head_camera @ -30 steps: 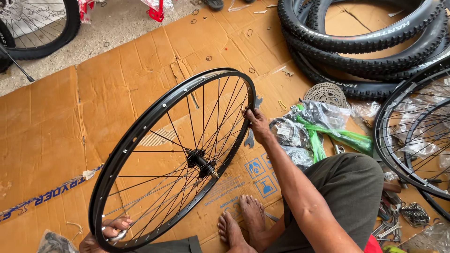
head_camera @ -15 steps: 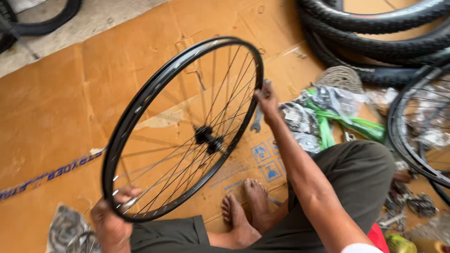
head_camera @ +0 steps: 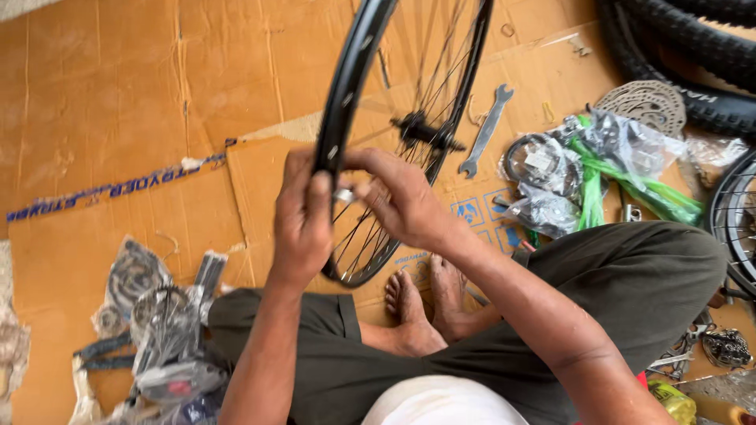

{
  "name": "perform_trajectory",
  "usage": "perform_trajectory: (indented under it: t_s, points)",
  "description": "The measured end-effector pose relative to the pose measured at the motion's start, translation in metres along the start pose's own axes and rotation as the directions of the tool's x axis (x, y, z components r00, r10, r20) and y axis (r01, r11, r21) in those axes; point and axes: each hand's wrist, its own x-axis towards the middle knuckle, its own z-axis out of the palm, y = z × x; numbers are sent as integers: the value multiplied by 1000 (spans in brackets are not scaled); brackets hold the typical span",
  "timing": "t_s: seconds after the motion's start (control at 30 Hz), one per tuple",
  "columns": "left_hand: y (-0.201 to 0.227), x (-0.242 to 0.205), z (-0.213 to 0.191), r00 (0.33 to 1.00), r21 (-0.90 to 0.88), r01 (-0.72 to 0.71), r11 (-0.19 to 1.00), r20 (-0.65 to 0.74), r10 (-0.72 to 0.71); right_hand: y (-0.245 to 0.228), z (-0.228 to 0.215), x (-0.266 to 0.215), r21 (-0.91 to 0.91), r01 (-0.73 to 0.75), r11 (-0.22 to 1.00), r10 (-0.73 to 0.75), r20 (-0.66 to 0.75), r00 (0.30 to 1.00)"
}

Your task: The person sits on the floor and installs a rubber tire strip into the rim of a bicycle wheel. They then use a metal tool to tighten the spokes of the wheel, rotating the wheel to access different sections.

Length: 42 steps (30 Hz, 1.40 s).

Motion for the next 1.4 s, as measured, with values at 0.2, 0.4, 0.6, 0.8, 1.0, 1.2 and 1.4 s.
perform_trajectory:
  t_s: [0.2, 0.4, 0.6, 0.8, 1.0, 1.2, 1.4]
  points:
    - [1, 15, 13, 993, -6, -113, 994, -38, 112, 28, 8, -8, 515, -180, 838, 198, 21, 980]
    - [-12, 7, 5, 990, 88, -110, 990, -82, 117, 31, -9, 2, -29, 107, 994, -106, 32, 994]
    - [-18, 4, -18, 976, 215, -163, 963, -105, 189, 19, 21, 5, -159, 7, 987, -12, -32, 999]
    - [-37, -17, -33, 982, 16, -133, 991, -129, 134, 16, 53, 10, 173, -196, 965, 191, 48, 980]
    - [-55, -34, -51, 973, 20, -178, 984, -147, 179, 3, 66, 24, 10, -286, 958, 280, 174, 944]
    - [-65, -49, -65, 975, 50, -117, 992, -184, 124, -5, 57, 24, 318, -65, 946, -4, 211, 978]
    - [-68, -58, -70, 974, 89, -121, 989, -181, 136, -8, 87, 16, -34, -235, 971, 237, 211, 948]
